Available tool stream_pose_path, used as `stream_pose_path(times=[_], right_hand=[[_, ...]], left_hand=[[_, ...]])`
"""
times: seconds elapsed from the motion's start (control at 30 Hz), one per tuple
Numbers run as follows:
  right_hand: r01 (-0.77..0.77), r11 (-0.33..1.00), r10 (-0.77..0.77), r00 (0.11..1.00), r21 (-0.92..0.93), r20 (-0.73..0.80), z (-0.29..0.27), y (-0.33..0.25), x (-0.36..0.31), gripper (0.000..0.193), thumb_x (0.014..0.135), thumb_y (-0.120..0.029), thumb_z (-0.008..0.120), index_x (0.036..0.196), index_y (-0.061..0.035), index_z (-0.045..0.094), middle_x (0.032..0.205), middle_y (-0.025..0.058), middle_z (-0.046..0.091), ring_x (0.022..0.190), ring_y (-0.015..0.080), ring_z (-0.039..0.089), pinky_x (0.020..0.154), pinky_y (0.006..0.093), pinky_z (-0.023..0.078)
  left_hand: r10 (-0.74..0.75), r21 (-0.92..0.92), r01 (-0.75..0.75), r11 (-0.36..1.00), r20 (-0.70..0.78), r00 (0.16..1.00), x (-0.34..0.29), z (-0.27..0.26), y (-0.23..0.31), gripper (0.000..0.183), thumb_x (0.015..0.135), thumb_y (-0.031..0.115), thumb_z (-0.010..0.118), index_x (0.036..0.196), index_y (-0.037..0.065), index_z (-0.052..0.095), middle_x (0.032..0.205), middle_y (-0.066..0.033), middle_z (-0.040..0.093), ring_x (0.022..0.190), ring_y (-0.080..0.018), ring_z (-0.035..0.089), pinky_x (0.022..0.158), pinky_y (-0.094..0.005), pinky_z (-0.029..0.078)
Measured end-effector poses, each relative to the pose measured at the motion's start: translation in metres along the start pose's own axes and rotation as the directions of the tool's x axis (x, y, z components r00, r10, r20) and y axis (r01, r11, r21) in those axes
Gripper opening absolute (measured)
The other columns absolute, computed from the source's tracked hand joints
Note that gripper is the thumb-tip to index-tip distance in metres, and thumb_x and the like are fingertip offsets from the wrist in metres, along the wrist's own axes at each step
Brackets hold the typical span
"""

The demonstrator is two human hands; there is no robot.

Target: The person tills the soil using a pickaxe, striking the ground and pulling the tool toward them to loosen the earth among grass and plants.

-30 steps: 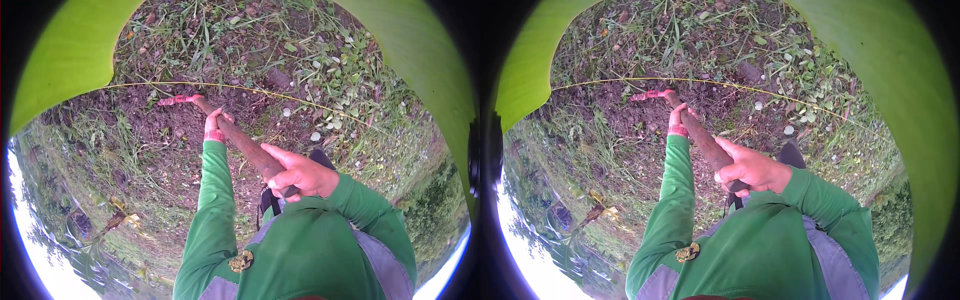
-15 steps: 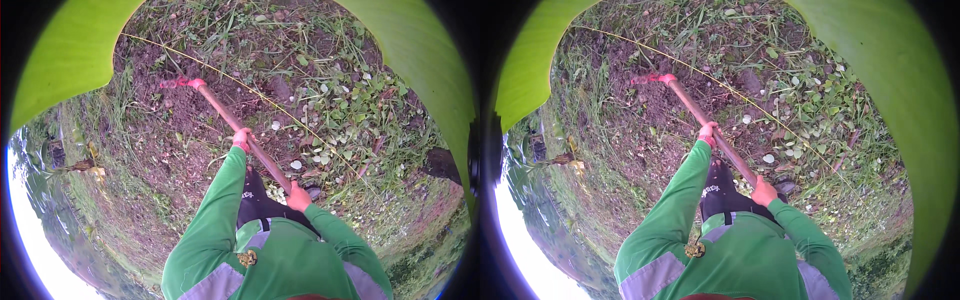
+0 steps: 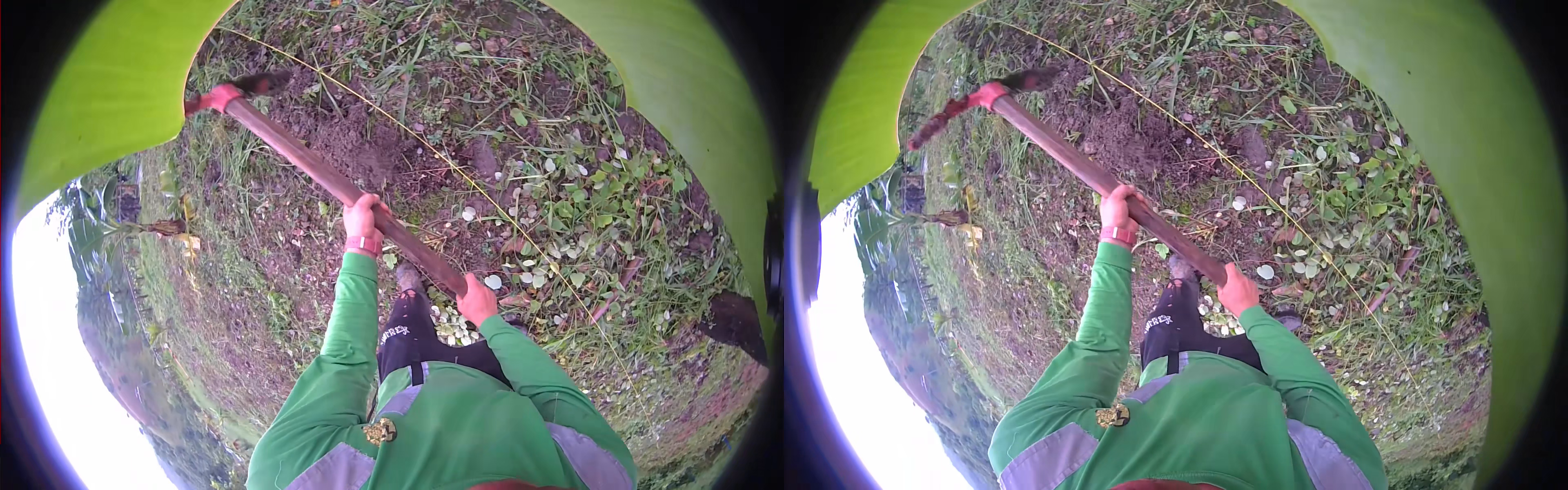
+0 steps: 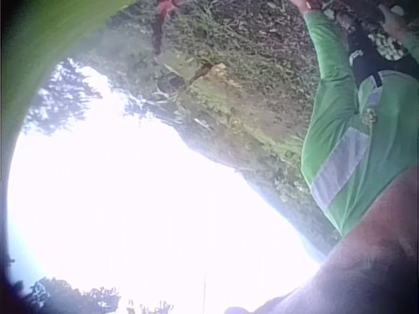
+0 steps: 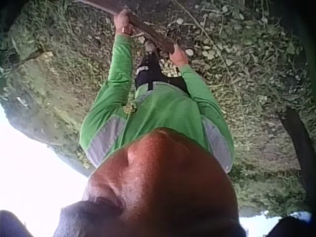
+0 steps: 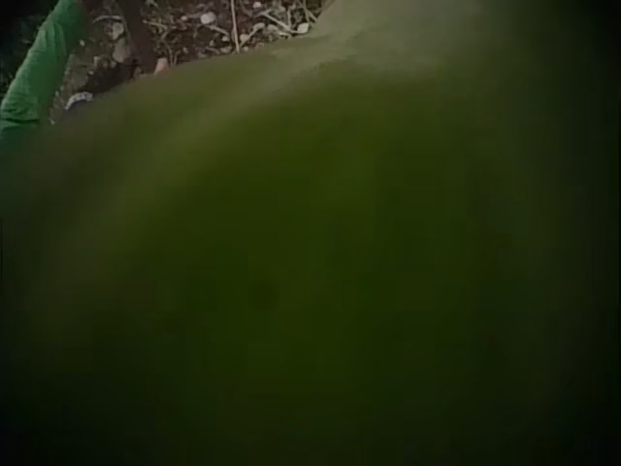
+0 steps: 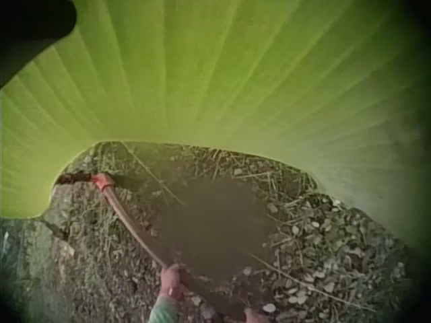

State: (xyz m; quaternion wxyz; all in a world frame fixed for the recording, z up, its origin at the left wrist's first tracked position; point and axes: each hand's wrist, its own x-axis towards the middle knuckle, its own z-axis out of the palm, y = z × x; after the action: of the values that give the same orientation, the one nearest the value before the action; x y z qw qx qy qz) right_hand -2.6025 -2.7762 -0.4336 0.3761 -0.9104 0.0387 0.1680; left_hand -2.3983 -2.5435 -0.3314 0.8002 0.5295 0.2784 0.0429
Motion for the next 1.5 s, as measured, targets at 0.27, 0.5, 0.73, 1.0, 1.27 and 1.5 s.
stream_pose_path(times=[0.27,0.5,0.73,1.0,1.27,1.5], right_hand=[[0.264,0.961,-0.259,0.964,0.082,-0.061,-0.056,-0.115,0.157,0.034,0.081,-0.018,0.069,0.109,-0.0094,0.051,0.095,0.0188,0.068,0.088,0.0428,0.066,0.077,0.0538,0.052],[-0.221,0.969,0.239,0.953,-0.112,0.188,0.024,0.098,0.071,0.040,0.080,-0.017,0.071,0.112,-0.0051,0.051,0.094,0.0264,0.068,0.091,0.0442,0.067,0.080,0.0544,0.052],[-0.388,0.911,0.411,0.812,-0.143,0.414,-0.036,-0.049,0.029,0.054,0.082,-0.020,0.068,0.118,0.0113,0.041,0.088,0.0332,0.066,0.088,0.0479,0.067,0.081,0.0529,0.054],[-0.297,0.955,0.224,0.756,0.017,0.615,-0.030,-0.145,0.027,0.061,0.083,-0.021,0.065,0.121,0.0118,0.030,0.085,0.0354,0.064,0.082,0.0497,0.066,0.076,0.0549,0.053],[-0.423,0.895,0.445,0.873,-0.144,0.198,0.087,0.035,-0.057,0.049,0.081,-0.018,0.069,0.118,-0.0029,0.042,0.095,0.0257,0.067,0.085,0.0427,0.068,0.074,0.0549,0.053],[-0.424,0.897,0.442,0.843,-0.126,0.307,0.087,-0.003,-0.070,0.050,0.080,-0.022,0.072,0.119,-0.0059,0.045,0.095,0.0249,0.068,0.089,0.0444,0.067,0.078,0.0544,0.054]], left_hand=[[0.528,0.060,-0.525,0.849,-0.057,0.847,0.054,0.061,0.157,0.014,0.082,0.003,0.061,0.090,-0.002,0.050,0.062,-0.0105,0.056,0.046,-0.0212,0.057,0.045,-0.0357,0.052],[-0.008,0.184,0.043,0.982,-0.187,0.982,0.127,0.027,-0.184,0.027,0.080,0.004,0.058,0.103,-0.007,0.049,0.063,-0.0117,0.057,0.045,-0.0235,0.059,0.042,-0.0372,0.050],[-0.595,0.267,0.593,0.760,-0.081,0.799,0.151,-0.002,-0.195,0.016,0.086,0.012,0.064,0.091,-0.001,0.058,0.072,-0.0102,0.059,0.056,-0.0259,0.062,0.051,-0.0432,0.056],[-0.634,0.216,0.605,0.766,0.097,0.768,0.211,-0.050,-0.105,0.015,0.087,0.014,0.067,0.090,0.005,0.055,0.074,-0.0078,0.058,0.060,-0.0214,0.059,0.055,-0.0404,0.055],[-0.597,0.097,0.591,0.801,0.056,0.800,0.122,-0.081,-0.229,0.013,0.083,0.009,0.065,0.088,0.006,0.053,0.068,-0.0079,0.055,0.058,-0.0240,0.057,0.056,-0.0419,0.053],[-0.605,0.137,0.614,0.777,-0.105,0.789,0.121,-0.094,-0.192,0.012,0.080,0.006,0.063,0.089,0.002,0.056,0.067,-0.0087,0.056,0.056,-0.0241,0.057,0.052,-0.0421,0.052]])
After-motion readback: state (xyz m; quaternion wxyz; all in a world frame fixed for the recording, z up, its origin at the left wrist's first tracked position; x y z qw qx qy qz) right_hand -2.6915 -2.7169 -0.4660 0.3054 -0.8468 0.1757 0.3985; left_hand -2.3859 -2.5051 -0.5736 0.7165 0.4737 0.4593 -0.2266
